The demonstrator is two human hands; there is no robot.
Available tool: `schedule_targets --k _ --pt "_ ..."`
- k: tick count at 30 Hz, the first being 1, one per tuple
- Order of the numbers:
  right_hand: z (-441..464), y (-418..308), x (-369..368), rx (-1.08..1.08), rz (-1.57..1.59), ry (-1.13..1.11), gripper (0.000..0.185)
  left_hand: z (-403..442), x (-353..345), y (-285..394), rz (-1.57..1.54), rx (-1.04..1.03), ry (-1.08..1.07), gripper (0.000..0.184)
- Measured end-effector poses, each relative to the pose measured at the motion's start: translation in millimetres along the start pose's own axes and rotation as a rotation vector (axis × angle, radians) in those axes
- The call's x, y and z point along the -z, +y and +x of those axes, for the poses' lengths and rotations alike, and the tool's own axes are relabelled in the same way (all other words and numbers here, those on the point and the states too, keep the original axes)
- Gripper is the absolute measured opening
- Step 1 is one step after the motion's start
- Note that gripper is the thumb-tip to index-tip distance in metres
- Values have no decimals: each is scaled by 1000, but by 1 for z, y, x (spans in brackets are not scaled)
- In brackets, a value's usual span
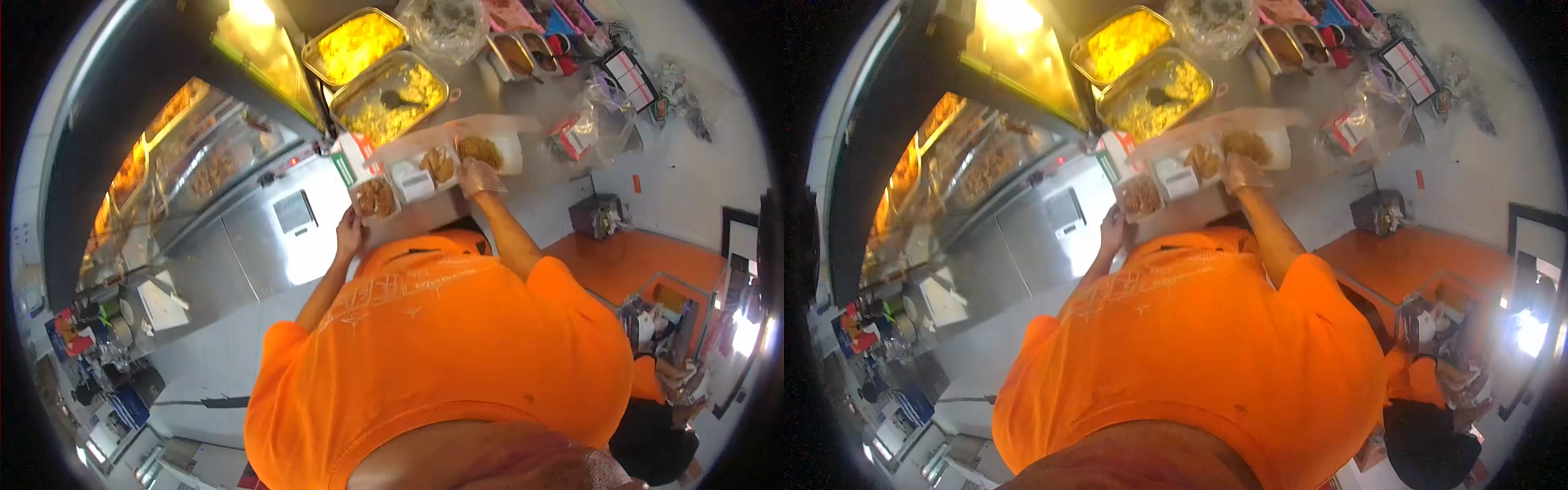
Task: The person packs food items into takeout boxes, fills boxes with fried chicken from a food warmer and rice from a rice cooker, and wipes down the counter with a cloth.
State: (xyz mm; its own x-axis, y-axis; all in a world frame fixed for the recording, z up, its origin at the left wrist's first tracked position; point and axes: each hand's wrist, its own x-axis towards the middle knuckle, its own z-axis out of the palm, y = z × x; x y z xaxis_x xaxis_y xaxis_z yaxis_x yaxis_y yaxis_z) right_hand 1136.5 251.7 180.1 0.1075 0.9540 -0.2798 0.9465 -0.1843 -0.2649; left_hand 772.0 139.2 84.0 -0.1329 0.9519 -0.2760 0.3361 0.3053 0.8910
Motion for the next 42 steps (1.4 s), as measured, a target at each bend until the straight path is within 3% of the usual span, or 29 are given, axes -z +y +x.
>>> schedule_targets --k 1,3,4,6,8,9,10,11,12,13,14,15,16,18,19,20,26,33,35,39,42 --pt "9 7 15 112 63 51 30 2 -1 -2 30 -2 36 44" --pt "40 52 41 332 194 160 29 1 -5 17 -105 258 125 44" --pt "71 83 57 434 329 443 30 0 -6 24 -196 245 228 41" --pt "122 108 110 423 466 886 32 -6 -14 34 -297 266 418 36" --pt "179 137 213 124 416 747 23 -13 -13 27 -272 368 636 33" --pt "228 159 241 159 378 915 24 -18 -14 14 -241 435 762 33" --pt "273 175 263 182 346 1080 26 -30 -11 7 -265 481 751 33" --pt "314 187 291 39 237 999 29 -44 -10 -2 -289 525 740 34" --pt "357 198 312 -97 131 912 33 -58 -15 -19 -76 493 737 36" --pt "408 217 319 -85 165 811 34 -67 -21 -16 136 461 734 39" --pt "460 238 325 -72 195 704 37 -79 -32 -15 140 427 831 44" --pt "518 263 325 14 -138 452 37 -88 -53 0 148 400 921 49" --pt "571 288 322 107 -465 190 37 -98 -71 27 36 569 976 55" --pt "669 339 285 -134 -234 202 42 -111 -105 66 -150 843 1055 60" --pt "698 353 271 -265 -114 213 44 -120 -117 74 -136 862 1016 60" --pt "686 343 277 -362 35 260 47 -127 -130 81 -129 904 966 60" --pt "740 361 239 -434 127 218 55 -138 -163 118 -11 1042 808 61" --pt "734 383 218 -143 193 976 41 -147 -171 133 52 1039 736 62" --pt "777 432 203 57 -193 1207 37 -153 -172 131 61 992 732 62" --pt "646 357 284 256 737 868 31 -196 -171 114 126 887 762 63" --pt "496 267 338 466 1291 385 32 -176 -162 121 226 691 801 63"
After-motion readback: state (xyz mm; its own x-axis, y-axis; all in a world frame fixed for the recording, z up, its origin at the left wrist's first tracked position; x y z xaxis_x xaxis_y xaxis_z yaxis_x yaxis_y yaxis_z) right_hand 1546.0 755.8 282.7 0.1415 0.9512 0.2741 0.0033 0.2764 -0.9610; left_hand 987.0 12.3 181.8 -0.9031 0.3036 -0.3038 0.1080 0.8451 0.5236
